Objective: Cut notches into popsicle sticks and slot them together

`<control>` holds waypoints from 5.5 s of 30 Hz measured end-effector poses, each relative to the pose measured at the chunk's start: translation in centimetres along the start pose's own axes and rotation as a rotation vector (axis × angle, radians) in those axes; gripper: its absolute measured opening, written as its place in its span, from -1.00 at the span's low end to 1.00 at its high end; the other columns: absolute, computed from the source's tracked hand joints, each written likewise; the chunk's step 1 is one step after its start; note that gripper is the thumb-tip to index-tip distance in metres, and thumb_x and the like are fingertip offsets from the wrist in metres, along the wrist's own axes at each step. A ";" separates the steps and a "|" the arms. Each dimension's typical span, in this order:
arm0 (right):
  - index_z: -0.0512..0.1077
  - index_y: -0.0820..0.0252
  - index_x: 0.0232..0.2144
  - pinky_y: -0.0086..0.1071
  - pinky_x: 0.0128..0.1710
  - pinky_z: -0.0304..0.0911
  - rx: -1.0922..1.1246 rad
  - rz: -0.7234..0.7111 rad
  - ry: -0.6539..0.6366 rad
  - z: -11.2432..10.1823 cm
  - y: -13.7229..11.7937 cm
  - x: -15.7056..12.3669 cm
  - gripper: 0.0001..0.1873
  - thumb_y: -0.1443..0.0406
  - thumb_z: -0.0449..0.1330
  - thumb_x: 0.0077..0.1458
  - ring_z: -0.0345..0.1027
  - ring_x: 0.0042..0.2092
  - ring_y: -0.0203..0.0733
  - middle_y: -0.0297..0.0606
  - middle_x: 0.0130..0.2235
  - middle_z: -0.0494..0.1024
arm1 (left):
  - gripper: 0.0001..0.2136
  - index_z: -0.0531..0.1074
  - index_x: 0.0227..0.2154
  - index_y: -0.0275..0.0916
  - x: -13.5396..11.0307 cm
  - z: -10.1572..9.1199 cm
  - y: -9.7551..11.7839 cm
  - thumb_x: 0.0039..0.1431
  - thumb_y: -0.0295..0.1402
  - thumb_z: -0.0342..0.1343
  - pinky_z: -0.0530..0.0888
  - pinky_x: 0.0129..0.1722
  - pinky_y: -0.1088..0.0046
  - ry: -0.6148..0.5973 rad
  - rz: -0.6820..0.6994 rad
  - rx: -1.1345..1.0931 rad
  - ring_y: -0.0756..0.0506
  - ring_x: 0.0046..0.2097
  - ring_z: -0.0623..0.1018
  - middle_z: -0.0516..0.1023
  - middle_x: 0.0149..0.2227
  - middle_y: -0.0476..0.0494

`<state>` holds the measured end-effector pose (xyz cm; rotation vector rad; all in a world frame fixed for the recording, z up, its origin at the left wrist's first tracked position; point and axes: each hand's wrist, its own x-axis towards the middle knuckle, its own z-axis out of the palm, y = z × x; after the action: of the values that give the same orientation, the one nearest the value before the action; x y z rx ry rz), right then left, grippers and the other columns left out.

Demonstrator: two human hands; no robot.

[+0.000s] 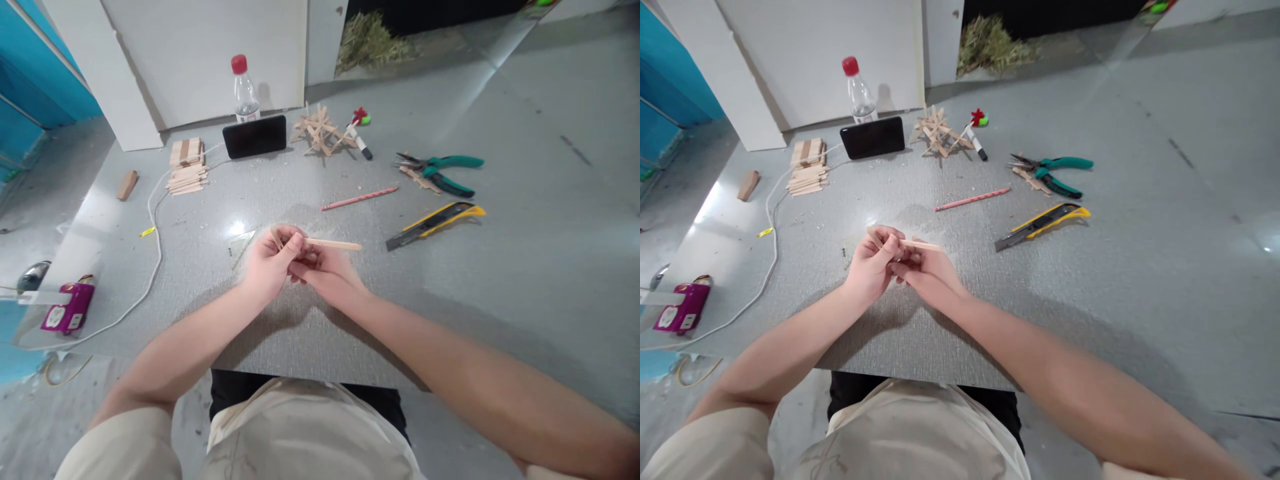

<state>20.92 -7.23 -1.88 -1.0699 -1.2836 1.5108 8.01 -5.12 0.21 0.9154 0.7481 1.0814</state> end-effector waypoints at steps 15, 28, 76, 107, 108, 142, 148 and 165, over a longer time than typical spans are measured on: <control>0.37 0.13 -0.43 -0.36 -0.45 0.03 -0.326 -0.119 0.057 -3.5 -2.0 -0.5 -0.88 0.25 0.20 0.13 0.15 -0.49 -0.33 -0.42 -0.52 0.36 | -0.76 0.39 -0.49 -0.25 2.9 -4.1 3.0 -0.01 -0.36 0.39 0.50 -0.29 0.61 0.368 0.118 0.026 0.06 -0.28 0.65 0.67 -0.34 -0.04; 0.47 0.13 -0.22 -0.37 -0.51 -0.03 -0.538 -0.280 0.143 -4.5 -2.8 -1.0 -0.85 0.28 0.11 0.25 0.08 -0.58 -0.36 -0.50 -0.61 0.28 | -0.69 0.64 -0.19 -0.22 2.2 -3.8 1.6 -0.03 -0.27 0.44 0.57 -0.22 0.47 0.019 -0.100 0.061 0.03 -0.34 0.63 0.66 -0.33 -0.07; 0.49 0.13 -0.15 -0.35 -0.50 0.03 -0.784 -0.368 0.180 -4.0 -2.7 -1.2 -0.77 0.33 0.08 0.19 0.14 -0.62 -0.33 -0.47 -0.64 0.34 | -0.84 0.41 -0.03 -0.19 0.6 -2.5 0.8 0.38 -0.34 0.07 0.56 -0.15 0.50 0.030 0.351 0.869 -0.04 -0.08 0.69 0.70 -0.11 -0.18; 0.20 0.13 -0.56 -0.34 -0.47 -0.07 -0.813 -0.244 0.117 -3.7 -3.9 -0.5 -0.73 0.33 0.06 0.19 0.04 -0.56 -0.33 -0.42 -0.62 0.22 | -0.89 0.34 -0.19 -0.20 0.8 -1.8 -0.7 0.32 -0.53 -0.01 0.50 -0.37 0.62 -0.055 0.619 1.141 0.04 -0.32 0.67 0.68 -0.33 0.00; 0.21 0.13 -0.55 -0.35 -0.47 -0.06 -0.787 -0.246 0.146 -3.5 -3.8 -0.5 -0.74 0.32 0.05 0.20 0.06 -0.55 -0.33 -0.42 -0.61 0.23 | -0.90 0.34 -0.19 -0.20 0.8 -1.6 -0.7 0.33 -0.52 -0.01 0.50 -0.36 0.61 -0.039 0.613 1.120 0.05 -0.32 0.67 0.68 -0.33 0.00; 0.20 0.12 -0.56 -0.33 -0.46 -0.06 -0.721 -0.175 0.124 -3.6 -3.6 0.6 -0.72 0.31 0.04 0.21 0.13 -0.52 -0.29 -0.38 -0.59 0.33 | -0.66 0.52 0.10 -0.22 1.0 -2.2 -1.7 0.34 -0.46 0.00 0.57 -0.21 0.48 0.035 0.465 1.060 0.00 -0.22 0.66 0.68 -0.24 -0.11; 0.30 0.13 -0.48 -0.33 -0.42 -0.01 -0.635 -0.185 0.221 -2.0 -2.5 0.3 -0.77 0.31 0.01 0.24 0.20 -0.48 -0.26 -0.34 -0.52 0.41 | -0.67 0.54 0.06 -0.26 0.7 -1.7 -1.5 0.32 -0.50 0.01 0.49 -0.39 0.58 0.095 0.480 1.053 0.06 -0.37 0.57 0.61 -0.39 -0.02; 0.20 0.12 -0.55 -0.33 -0.44 -0.02 -0.652 -0.169 0.182 -2.5 -2.4 0.9 -0.71 0.29 0.01 0.24 0.17 -0.49 -0.28 -0.37 -0.56 0.33 | -0.65 0.54 0.05 -0.21 1.1 -2.4 -2.2 0.30 -0.52 -0.01 0.56 -0.25 0.55 0.071 0.497 1.057 0.04 -0.28 0.63 0.64 -0.31 -0.02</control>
<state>23.27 -5.46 0.15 -1.4194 -1.7352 0.8517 7.15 -3.93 -2.83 2.0464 1.2204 1.1264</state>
